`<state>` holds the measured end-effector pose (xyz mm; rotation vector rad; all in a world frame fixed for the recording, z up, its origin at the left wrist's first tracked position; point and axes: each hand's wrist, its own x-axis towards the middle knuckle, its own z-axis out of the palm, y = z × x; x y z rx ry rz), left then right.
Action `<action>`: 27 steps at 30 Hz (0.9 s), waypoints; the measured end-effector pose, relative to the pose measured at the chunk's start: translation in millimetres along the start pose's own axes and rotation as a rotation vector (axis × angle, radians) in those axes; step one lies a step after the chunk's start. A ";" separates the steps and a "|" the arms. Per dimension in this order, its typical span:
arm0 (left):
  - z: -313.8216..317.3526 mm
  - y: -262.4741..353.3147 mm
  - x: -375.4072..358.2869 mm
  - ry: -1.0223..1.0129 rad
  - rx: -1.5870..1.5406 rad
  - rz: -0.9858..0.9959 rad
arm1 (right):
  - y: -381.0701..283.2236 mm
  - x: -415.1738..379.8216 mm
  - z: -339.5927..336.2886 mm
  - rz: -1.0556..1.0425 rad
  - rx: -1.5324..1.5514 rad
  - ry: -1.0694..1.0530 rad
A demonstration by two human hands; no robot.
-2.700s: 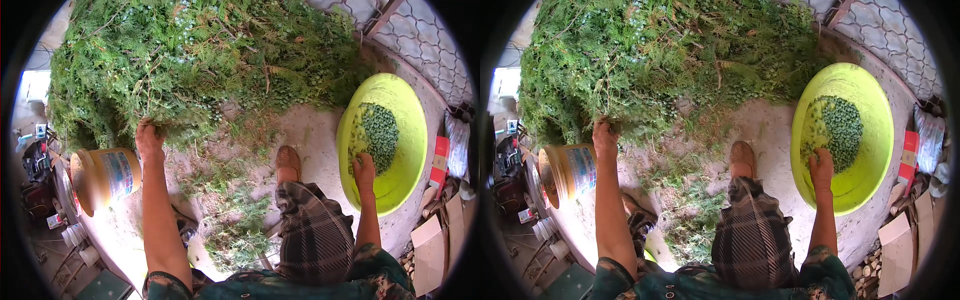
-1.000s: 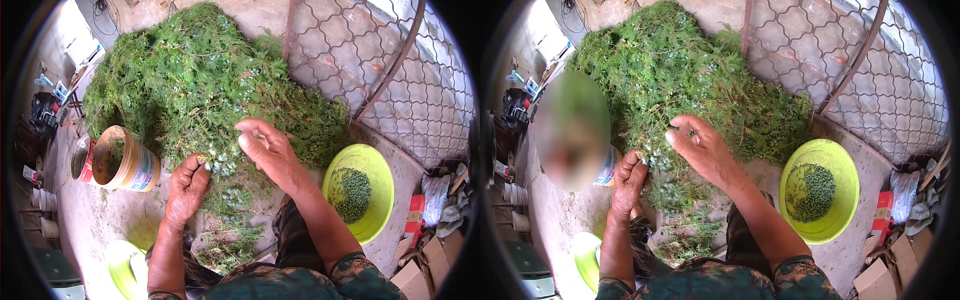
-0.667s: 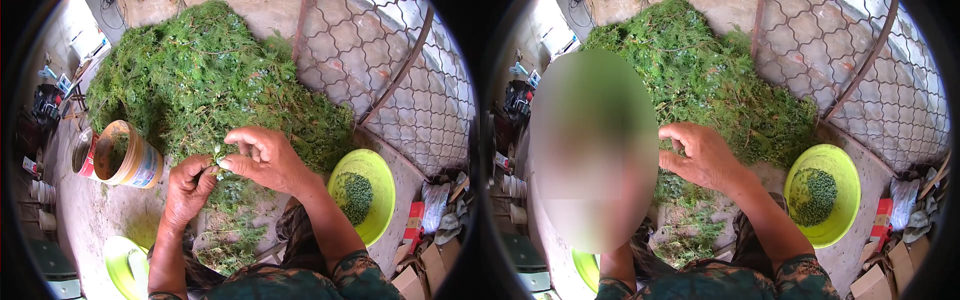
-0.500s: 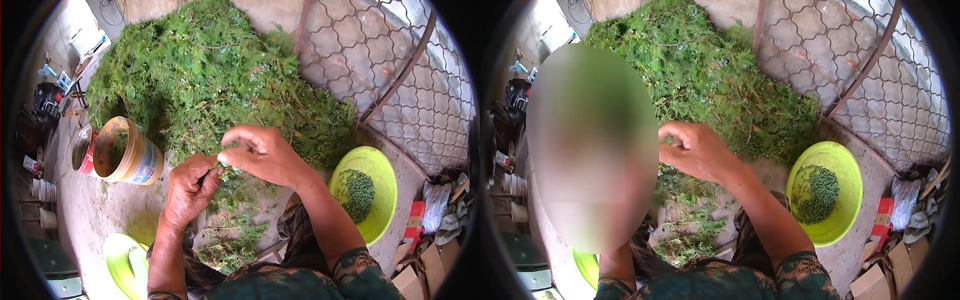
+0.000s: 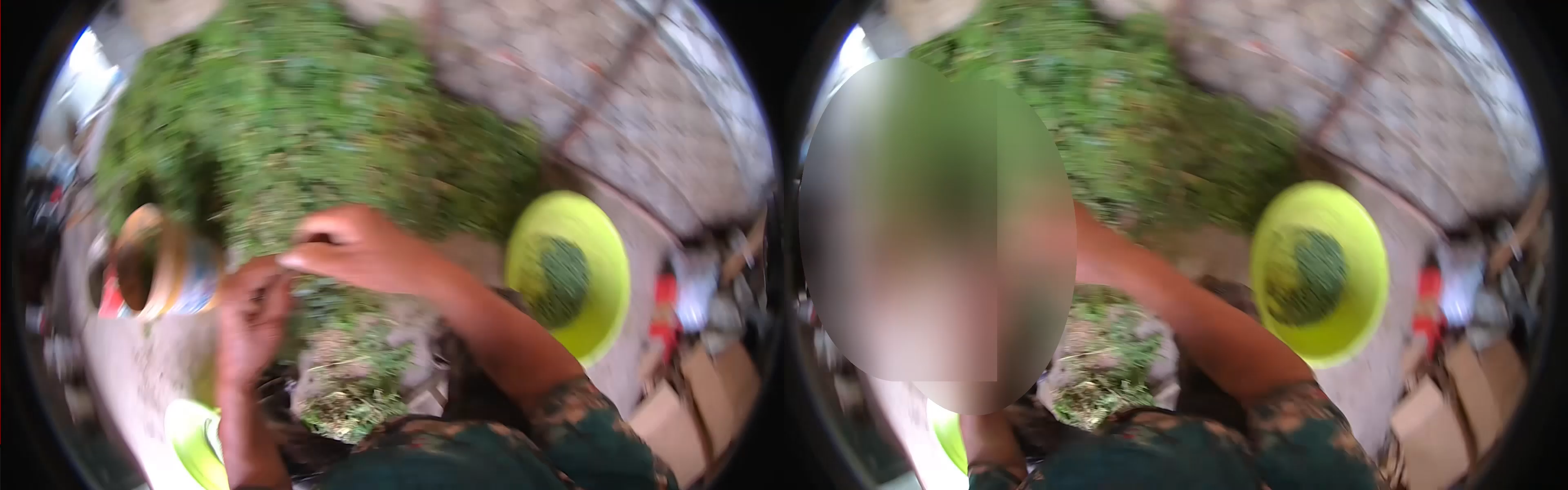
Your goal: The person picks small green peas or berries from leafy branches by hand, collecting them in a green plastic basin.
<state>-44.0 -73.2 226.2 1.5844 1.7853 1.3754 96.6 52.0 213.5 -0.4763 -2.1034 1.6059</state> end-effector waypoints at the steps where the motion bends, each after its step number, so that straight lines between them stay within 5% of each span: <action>1: -4.5 -9.0 -2.9 -0.071 -0.033 -0.174 | -3.4 -3.1 -0.2 0.004 -0.057 0.063; 3: -2.2 -15.5 -4.9 -0.071 -0.201 -0.217 | 16.7 3.5 5.9 -0.162 -0.090 0.233; 8: 2.8 -22.8 0.3 -0.132 0.043 -0.320 | 18.8 3.6 -2.7 -0.214 -0.079 0.542; 10: 4.7 -28.1 2.4 -0.092 -0.021 -0.342 | 6.6 -3.8 -12.9 0.146 0.822 0.425; 14: 6.7 -27.0 5.0 -0.037 0.022 -0.342 | 4.7 -11.7 -3.4 0.192 0.610 0.183; 17: 10.8 -26.3 5.4 -0.031 0.045 -0.300 | 20.3 -4.8 12.6 0.047 0.228 0.239; 21: 13.6 -20.4 5.5 -0.003 0.059 -0.245 | 25.0 -0.9 2.9 -0.050 0.174 0.295; 23: 17.5 1.9 7.1 0.022 0.011 -0.275 | 21.0 -7.6 -1.9 -0.064 0.288 0.295; 24: 8.5 -22.3 9.9 0.064 0.046 -0.183 | 7.0 -15.7 -7.1 0.170 0.610 0.232; 27: 10.0 -7.8 9.8 0.067 -0.095 -0.321 | -1.8 -12.8 -10.8 0.286 0.684 0.284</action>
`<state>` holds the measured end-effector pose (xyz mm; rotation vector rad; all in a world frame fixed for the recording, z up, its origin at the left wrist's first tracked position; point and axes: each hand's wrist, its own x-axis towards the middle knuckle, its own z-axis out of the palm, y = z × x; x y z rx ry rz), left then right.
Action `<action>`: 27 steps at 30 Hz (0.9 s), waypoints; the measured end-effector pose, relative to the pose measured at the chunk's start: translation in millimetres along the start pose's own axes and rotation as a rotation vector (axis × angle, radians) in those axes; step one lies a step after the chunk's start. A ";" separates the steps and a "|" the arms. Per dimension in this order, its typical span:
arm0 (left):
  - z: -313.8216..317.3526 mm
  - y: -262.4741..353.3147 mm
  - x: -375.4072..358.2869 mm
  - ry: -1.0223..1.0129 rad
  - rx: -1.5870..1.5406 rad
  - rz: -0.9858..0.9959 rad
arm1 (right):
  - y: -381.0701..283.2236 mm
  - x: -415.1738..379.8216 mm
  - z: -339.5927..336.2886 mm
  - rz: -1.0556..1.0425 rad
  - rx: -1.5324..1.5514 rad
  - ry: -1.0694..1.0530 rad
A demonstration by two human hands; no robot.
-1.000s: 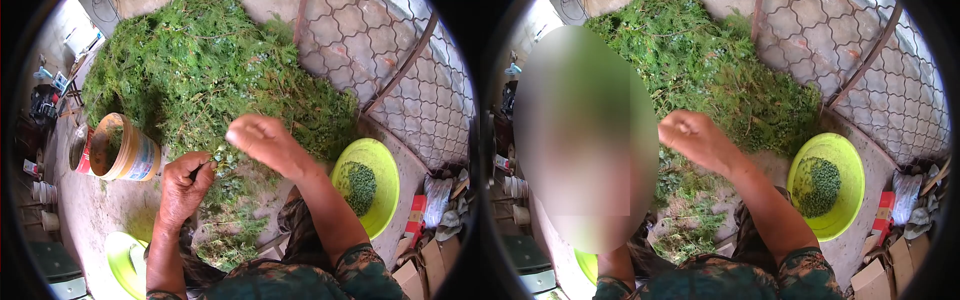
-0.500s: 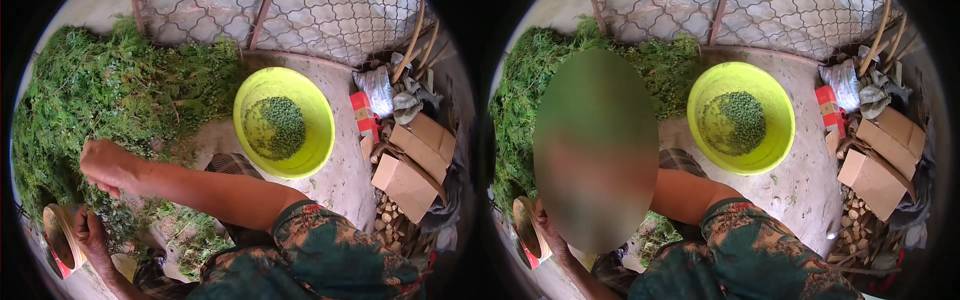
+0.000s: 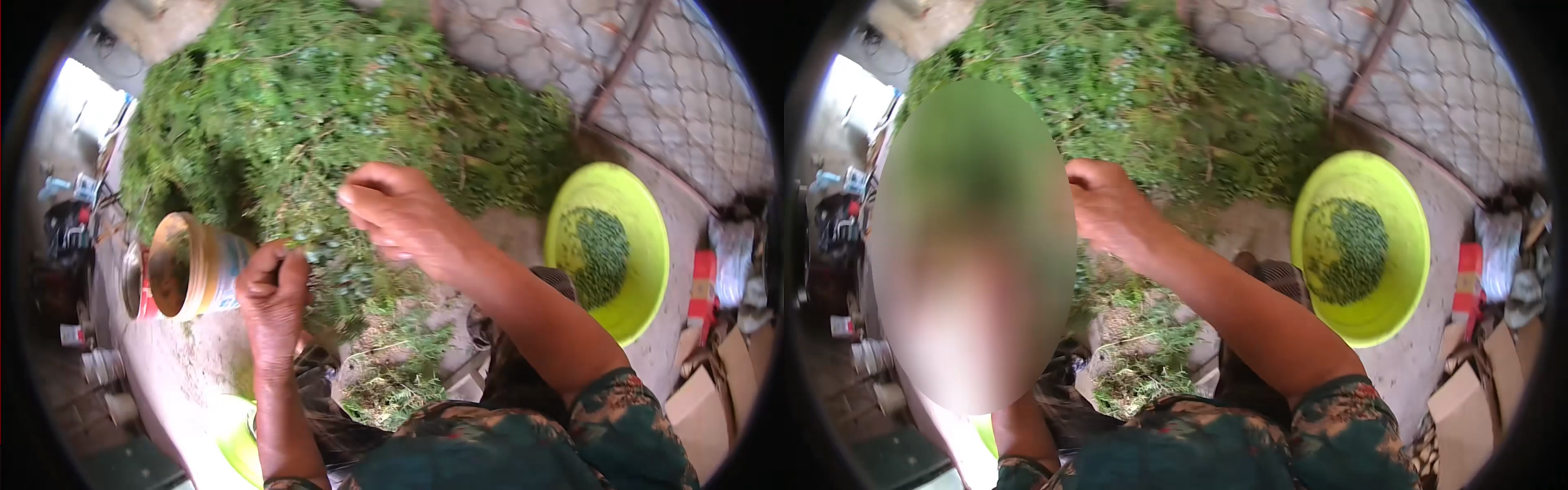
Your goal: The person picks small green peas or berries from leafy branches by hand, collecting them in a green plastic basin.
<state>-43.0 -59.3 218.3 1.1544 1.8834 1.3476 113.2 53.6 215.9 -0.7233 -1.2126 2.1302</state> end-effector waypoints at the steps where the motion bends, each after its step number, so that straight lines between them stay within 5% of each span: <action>1: -0.2 1.5 -0.3 0.021 -0.059 -0.021 | -0.5 1.4 3.0 0.001 -0.009 -0.028; 4: 1.1 7.9 -2.6 0.045 -0.109 -0.048 | 2.0 -4.3 6.2 -0.027 -0.209 -0.043; 6: -1.1 7.0 -2.8 0.050 -0.081 -0.055 | 11.1 -2.5 9.0 -0.253 -0.313 -0.102; 14: -2.3 -3.5 -2.7 0.053 0.122 0.305 | 22.0 2.9 12.6 -0.318 -0.366 -0.107; 16: -1.5 -3.4 -2.3 0.056 0.133 0.364 | 21.6 1.9 11.1 -0.631 -0.825 -0.055; 19: -0.5 4.9 -4.9 0.035 0.105 0.198 | 30.2 5.7 12.2 -0.908 -0.771 0.094; 20: -1.1 8.4 -6.6 0.020 0.012 0.069 | 20.5 3.1 8.6 -0.907 -0.773 0.097; 22: -0.3 8.9 -7.6 0.012 -0.088 -0.063 | -8.3 -1.9 -6.5 -0.275 0.324 0.056; 23: -0.4 8.0 -7.7 0.012 -0.113 -0.068 | -9.4 0.1 -10.2 -0.178 0.542 0.047; 27: 1.7 11.3 -8.8 -0.007 -0.108 -0.082 | -4.4 -6.0 -1.1 -0.024 0.219 -0.088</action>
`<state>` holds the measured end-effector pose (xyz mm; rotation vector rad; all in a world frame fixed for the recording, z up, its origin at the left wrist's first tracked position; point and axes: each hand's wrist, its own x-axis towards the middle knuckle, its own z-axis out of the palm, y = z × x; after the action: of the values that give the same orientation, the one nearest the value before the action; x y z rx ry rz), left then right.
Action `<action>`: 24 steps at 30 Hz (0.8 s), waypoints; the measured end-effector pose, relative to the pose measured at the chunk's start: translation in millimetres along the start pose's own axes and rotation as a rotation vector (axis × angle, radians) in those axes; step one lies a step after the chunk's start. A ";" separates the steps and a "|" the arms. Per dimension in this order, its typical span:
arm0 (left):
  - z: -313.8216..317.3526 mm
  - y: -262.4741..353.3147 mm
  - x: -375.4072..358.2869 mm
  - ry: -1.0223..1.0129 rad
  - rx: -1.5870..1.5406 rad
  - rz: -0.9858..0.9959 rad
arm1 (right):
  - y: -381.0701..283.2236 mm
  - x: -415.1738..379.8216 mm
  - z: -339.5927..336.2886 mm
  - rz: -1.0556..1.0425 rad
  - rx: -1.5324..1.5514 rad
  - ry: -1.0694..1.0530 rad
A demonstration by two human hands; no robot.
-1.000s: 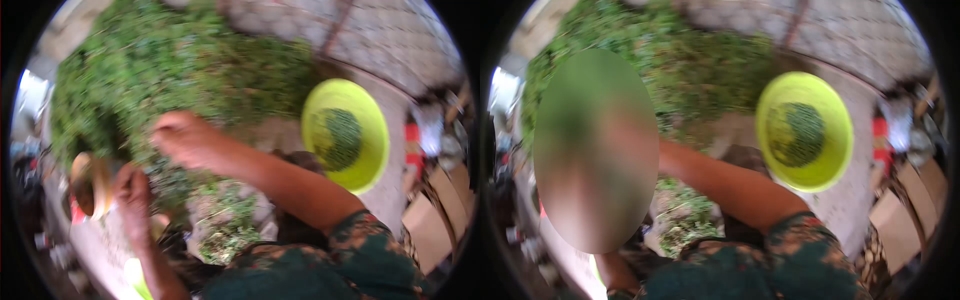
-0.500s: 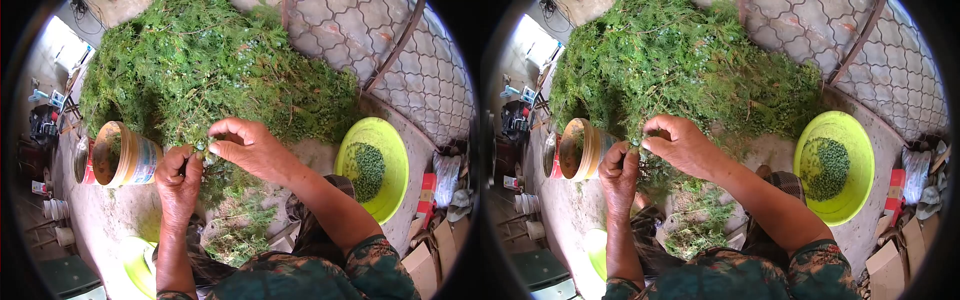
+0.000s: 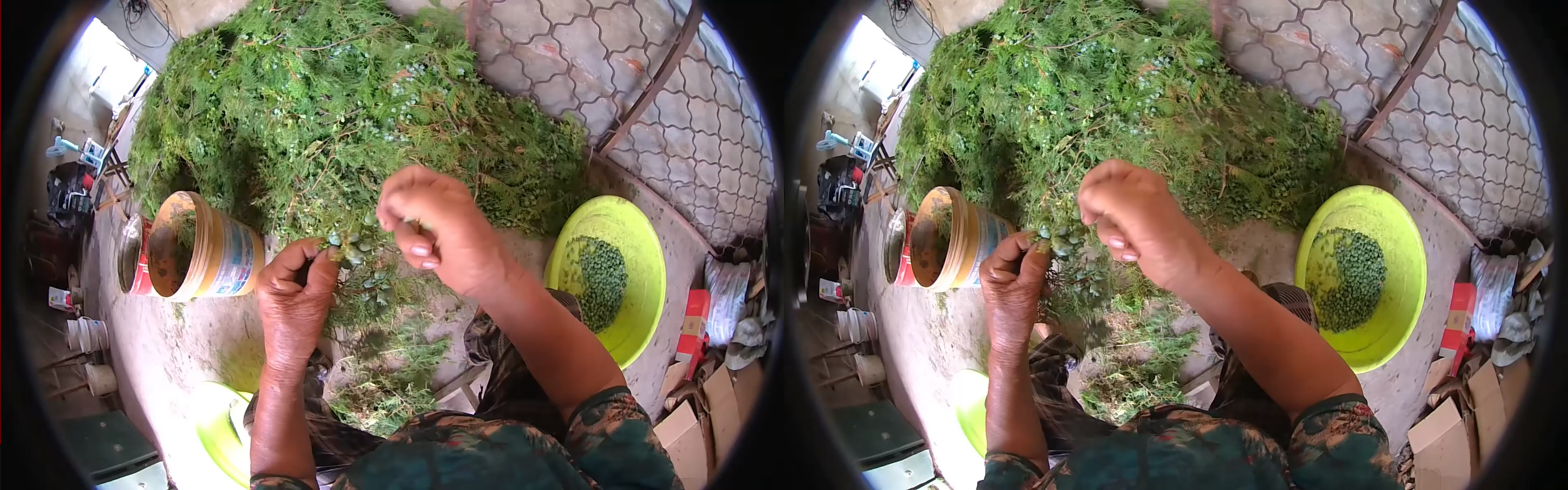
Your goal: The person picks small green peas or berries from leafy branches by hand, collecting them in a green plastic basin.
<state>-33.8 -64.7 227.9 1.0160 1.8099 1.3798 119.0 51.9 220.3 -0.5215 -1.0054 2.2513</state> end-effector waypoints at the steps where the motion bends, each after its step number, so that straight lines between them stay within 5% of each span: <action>1: 0.3 -2.3 -0.4 0.004 -0.002 -0.002 | 1.7 0.2 3.6 0.004 -0.001 -0.002; 3: 2.2 -8.1 0.2 -0.004 0.088 0.138 | 3.9 0.4 10.4 -0.056 -0.513 0.017; 8: 0.3 -10.3 1.1 -0.043 0.285 0.271 | 22.4 4.3 4.7 -0.208 -0.859 -0.082; 12: 0.9 -4.3 -1.5 -0.065 0.204 0.206 | 23.7 2.8 4.5 -0.256 -0.879 -0.085; 14: -2.4 -1.6 -2.6 -0.064 -0.039 0.029 | 11.1 -3.0 5.4 0.068 -0.019 -0.080; 15: -3.4 -0.9 -2.5 -0.062 -0.040 0.029 | 7.2 -1.6 0.2 0.069 -0.020 -0.082; 17: -5.9 1.1 -2.3 -0.064 -0.144 0.004 | -0.8 4.0 -8.7 0.048 0.448 -0.130; 24: -10.6 -4.8 -1.5 -0.073 -0.152 0.039 | 1.7 -1.7 2.2 0.029 -0.180 0.042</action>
<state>-42.9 -71.8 225.9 1.0131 1.6143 1.4603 118.4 48.7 220.6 -0.6617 -1.1932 2.1773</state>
